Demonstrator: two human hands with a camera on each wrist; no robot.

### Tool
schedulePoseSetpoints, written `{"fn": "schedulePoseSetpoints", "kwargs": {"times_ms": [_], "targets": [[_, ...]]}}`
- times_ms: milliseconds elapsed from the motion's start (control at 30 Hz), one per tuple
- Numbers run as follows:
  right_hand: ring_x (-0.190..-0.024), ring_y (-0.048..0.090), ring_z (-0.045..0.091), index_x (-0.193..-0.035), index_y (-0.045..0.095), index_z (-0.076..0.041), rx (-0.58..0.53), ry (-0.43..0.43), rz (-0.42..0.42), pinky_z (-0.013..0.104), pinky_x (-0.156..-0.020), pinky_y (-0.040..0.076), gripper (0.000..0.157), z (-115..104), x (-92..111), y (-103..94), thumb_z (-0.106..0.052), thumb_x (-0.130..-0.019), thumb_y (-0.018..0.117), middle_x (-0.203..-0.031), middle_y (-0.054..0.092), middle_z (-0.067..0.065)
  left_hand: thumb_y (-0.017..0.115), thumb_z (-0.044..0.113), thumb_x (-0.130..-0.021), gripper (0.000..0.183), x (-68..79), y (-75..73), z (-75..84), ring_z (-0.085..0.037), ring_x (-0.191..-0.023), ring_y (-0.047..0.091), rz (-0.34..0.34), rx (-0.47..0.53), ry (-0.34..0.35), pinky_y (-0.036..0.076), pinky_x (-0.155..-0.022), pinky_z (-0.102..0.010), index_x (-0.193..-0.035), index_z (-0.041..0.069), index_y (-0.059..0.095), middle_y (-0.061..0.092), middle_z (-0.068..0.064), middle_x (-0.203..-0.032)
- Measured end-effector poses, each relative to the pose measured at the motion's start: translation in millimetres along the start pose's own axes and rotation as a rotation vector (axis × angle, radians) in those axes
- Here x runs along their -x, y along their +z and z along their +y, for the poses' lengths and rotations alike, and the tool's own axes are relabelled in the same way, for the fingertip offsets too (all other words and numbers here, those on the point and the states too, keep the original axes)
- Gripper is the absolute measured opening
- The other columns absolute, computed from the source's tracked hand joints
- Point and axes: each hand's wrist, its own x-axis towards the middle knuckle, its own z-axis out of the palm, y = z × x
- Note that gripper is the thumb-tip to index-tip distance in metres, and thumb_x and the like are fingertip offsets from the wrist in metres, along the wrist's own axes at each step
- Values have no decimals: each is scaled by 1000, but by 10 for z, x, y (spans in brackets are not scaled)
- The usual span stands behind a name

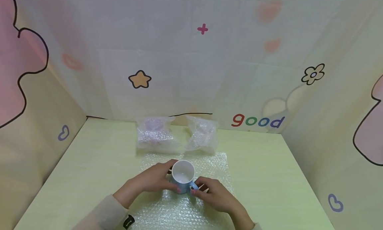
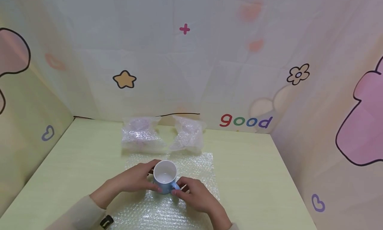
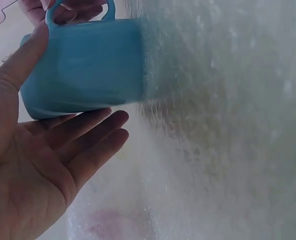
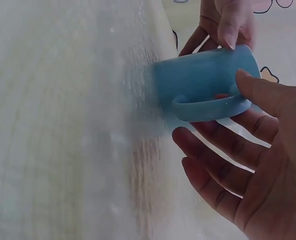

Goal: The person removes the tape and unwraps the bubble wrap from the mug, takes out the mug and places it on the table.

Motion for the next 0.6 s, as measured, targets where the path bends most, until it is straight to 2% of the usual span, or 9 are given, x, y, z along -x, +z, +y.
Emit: {"fn": "schedulePoseSetpoints", "kwargs": {"times_ms": [200, 600], "targets": [[-94, 74, 21, -102, 69, -24, -17, -28, 10, 25, -75, 56, 13, 1, 3, 25, -37, -102, 65, -102, 78, 5, 88, 51, -78, 84, -16, 8, 31, -26, -123, 68, 15, 7, -12, 54, -102, -50, -145, 17, 52, 73, 0, -127], [-83, 71, 15, -102, 66, -23, 32, -31, 18, 23, -70, 53, 14, -27, 24, 24, -36, -104, 62, -97, 79, 4, 86, 51, -80, 83, -17, 19, 36, -29, -123, 68, 15, 6, -23, 55, -100, -51, -145, 15, 51, 72, -2, -127]]}}
